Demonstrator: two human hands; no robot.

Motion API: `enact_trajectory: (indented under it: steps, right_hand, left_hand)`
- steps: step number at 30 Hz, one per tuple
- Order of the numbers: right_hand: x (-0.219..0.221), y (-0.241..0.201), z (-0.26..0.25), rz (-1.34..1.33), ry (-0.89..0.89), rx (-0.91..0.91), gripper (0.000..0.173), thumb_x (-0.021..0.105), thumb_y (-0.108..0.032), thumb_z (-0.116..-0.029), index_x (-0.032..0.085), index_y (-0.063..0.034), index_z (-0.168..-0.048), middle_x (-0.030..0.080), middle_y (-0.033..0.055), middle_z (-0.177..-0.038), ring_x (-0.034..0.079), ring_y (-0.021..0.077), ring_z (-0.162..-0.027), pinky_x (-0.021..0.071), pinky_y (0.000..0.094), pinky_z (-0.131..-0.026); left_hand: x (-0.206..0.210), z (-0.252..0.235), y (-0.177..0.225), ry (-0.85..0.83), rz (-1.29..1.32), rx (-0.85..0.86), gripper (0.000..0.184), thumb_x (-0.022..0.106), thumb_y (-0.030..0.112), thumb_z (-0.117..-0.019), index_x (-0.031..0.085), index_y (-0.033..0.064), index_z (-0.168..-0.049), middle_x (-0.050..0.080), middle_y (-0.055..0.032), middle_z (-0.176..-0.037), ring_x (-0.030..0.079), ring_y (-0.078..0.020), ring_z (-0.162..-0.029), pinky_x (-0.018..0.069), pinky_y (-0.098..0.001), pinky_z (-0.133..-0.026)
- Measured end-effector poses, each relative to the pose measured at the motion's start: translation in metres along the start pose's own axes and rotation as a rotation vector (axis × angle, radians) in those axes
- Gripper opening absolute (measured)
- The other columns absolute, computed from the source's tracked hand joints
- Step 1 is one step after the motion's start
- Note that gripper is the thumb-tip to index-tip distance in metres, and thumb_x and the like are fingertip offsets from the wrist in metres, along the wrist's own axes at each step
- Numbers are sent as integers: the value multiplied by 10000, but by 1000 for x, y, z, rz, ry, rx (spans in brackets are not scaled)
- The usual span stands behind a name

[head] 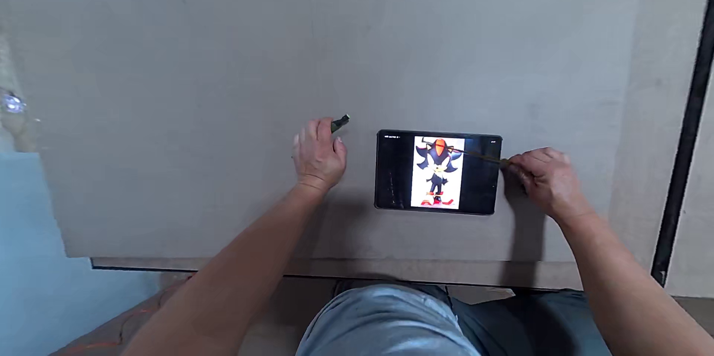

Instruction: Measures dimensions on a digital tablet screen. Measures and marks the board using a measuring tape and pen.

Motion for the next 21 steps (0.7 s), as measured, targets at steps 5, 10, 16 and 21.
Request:
enact_trajectory:
  steps: [5,10,16,21]
  right_hand:
    - [1,2,-13,8,83,-86,262,552,-248,-1052,763,-108,-1116,737,131,-1051,657,339,-1136,381,585,-1128]
    - [-2,8,-24,-32,103,-107,270,552,-244,-1048,773,-99,-1101,740,109,-1017,665,317,-1130,347,582,-1179]
    - [-5,12,-41,-75,123,-124,254,586,-246,-1035,773,-85,-1092,735,151,-1003,669,351,-1100,359,605,-1151]
    - [-4,5,-32,-21,133,-99,240,574,-254,-1051,768,-141,-1137,750,116,-1034,674,321,-1124,338,575,-1191]
  left_hand:
    - [0,-14,-4,76,-16,34,442,435,271,-1002,593,49,-1350,626,-235,-1266,622,-414,-1148,505,-564,-912]
    - [-3,-21,-2,157,-23,55,424,430,268,-1008,612,68,-1334,635,-219,-1265,628,-399,-1133,512,-535,-889]
    - [-3,-21,-2,174,-3,62,421,437,278,-1010,622,63,-1320,620,-232,-1275,616,-403,-1144,503,-548,-910]
    - [-10,7,12,154,142,198,373,517,347,-1047,651,31,-1193,662,-206,-1179,661,-357,-1038,535,-525,-855]
Point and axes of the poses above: each hand's wrist, its own z-axis away from the middle knuckle, its own x-axis out of the palm, y = z × x, the point moved 8 cm from there along -z, towards the middle knuckle
